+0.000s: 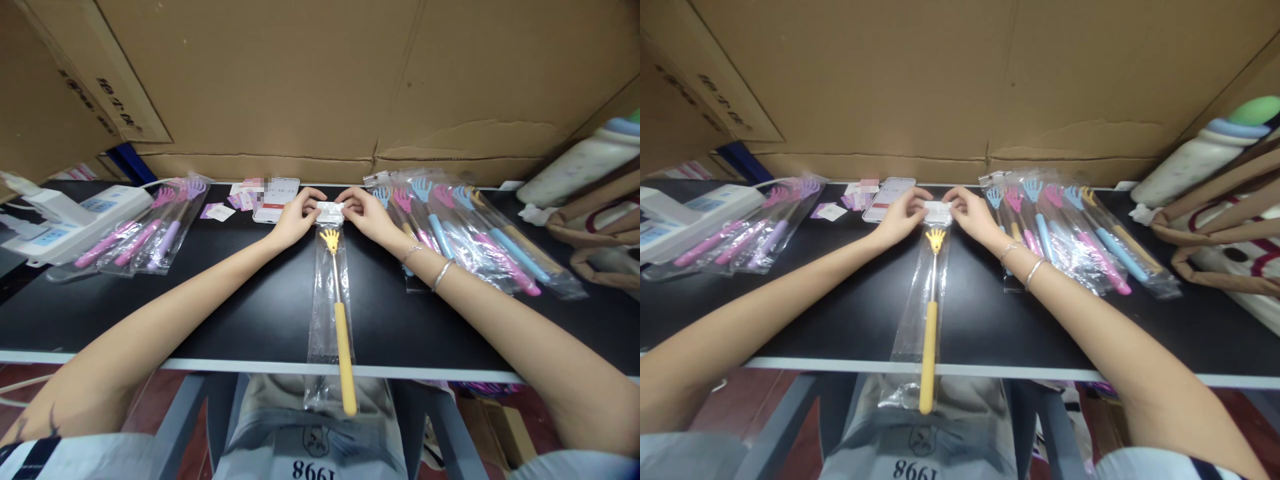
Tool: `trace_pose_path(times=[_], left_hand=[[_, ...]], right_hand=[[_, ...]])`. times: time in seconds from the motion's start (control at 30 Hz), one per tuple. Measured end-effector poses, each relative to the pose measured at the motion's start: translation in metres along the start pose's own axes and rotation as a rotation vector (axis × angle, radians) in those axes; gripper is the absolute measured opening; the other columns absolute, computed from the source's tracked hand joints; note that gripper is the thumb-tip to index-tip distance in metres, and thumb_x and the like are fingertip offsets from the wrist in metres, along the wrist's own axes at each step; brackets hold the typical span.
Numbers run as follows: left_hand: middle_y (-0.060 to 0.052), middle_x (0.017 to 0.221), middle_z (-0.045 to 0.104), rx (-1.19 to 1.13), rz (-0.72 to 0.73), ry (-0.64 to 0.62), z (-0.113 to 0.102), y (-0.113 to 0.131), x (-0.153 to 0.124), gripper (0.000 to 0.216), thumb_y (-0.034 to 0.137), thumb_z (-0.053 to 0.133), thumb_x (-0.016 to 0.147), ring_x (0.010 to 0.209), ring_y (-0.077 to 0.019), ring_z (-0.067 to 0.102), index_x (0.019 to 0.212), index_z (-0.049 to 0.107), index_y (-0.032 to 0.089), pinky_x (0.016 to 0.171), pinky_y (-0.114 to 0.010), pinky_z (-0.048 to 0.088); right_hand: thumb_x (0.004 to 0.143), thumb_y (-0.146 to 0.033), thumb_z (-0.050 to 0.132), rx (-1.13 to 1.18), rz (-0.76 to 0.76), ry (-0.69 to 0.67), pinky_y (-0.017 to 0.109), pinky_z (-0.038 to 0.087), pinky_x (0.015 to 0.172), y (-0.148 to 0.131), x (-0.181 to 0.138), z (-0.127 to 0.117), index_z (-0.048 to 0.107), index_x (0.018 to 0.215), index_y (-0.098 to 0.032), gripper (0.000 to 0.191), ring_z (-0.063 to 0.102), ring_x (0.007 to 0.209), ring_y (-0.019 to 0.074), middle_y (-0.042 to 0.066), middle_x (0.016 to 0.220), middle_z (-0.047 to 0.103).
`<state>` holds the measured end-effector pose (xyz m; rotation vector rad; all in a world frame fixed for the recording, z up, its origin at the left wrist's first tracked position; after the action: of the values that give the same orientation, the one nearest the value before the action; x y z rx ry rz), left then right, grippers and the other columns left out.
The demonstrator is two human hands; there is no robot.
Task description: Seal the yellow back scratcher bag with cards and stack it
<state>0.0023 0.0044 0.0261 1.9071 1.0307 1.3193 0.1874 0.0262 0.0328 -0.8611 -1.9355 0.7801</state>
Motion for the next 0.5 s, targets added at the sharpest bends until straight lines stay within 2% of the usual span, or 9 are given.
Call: trace_pose_path(times=[0.2, 0.5], left_hand=[[0.000, 0.083, 0.064, 0.005, -0.033, -0.007, 0.0001, -0.0047, -0.0001, 0.025, 0.006, 0.055, 0.081, 0.071, -0.0100, 0.062, 0.102, 0.056, 0.018, 0.068, -0.021, 0.051], [-0.004, 0.098, 0.066, 0.028, 0.010, 0.017, -0.0003, -0.0062, 0.0005, 0.023, 0.009, 0.055, 0.081, 0.080, -0.0101, 0.063, 0.102, 0.056, 0.017, 0.075, -0.023, 0.052]], right_hand=[[0.077, -0.010, 0.057, 0.007, 0.002, -0.006, 0.029, 0.049, 0.072, -0.0022, -0.0003, 0.0011, 0.057, 0.091, -0.021, 0.018, 0.060, 0.068, 0.0133, -0.001, 0.073, 0.061], [0.077, -0.016, 0.063, 0.017, 0.012, -0.052, 0.027, 0.049, 0.070, 0.0011, -0.0003, 0.0007, 0.055, 0.097, -0.020, 0.022, 0.061, 0.070, 0.0126, -0.001, 0.078, 0.063]])
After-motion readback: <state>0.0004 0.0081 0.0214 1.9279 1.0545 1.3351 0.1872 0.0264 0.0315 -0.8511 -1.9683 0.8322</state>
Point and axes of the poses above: each hand's wrist, its own x-axis towards the middle knuckle, its own z-axis out of the palm, y = z × x, the point moved 2 cm from there along x, towards the middle knuckle
